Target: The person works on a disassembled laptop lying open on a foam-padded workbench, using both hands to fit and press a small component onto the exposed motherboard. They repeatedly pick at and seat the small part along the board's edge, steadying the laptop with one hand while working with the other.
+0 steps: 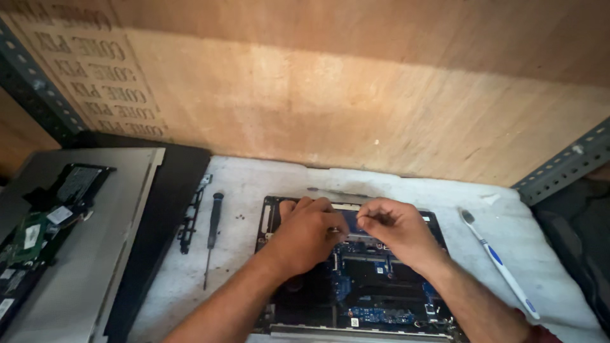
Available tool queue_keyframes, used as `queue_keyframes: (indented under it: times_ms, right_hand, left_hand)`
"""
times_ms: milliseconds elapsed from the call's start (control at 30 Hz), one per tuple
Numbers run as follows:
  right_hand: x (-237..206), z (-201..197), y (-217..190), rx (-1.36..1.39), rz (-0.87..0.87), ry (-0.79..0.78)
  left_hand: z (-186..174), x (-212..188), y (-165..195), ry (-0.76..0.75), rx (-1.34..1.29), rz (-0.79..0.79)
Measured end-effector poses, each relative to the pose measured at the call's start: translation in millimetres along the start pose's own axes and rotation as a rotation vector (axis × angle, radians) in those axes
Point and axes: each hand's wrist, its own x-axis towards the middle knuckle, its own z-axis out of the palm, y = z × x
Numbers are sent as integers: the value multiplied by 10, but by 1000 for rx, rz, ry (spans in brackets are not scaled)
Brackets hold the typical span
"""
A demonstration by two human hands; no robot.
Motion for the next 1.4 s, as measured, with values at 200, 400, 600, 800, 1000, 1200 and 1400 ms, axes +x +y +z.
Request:
queue_keyframes:
  times_ms: [200, 400, 600, 800, 1000, 1200, 1400]
  right_hand:
    - [-1, 22, -30, -36, -9, -29]
    - [-18, 7, -23, -19, 19, -30]
    - [-8, 11, 18, 63, 30, -44]
    - [-22, 30, 27, 0, 2, -58]
    - [-65, 108, -106, -228, -78, -85]
    - [-80, 217, -224, -250, -53, -68]
    - [-108, 248, -309, -286, -26, -78]
  left_hand:
    - [-111, 124, -6, -126, 10, 24]
    - [-185, 170, 12, -215, 5, 18]
    - [-205, 110, -4, -162, -28, 58]
    - [-141, 72, -55, -29, -9, 196]
    - [-123, 47, -113, 9, 26, 261]
    - [-110, 43, -177, -2, 21, 215]
    - [-114, 19, -160, 21, 6, 199]
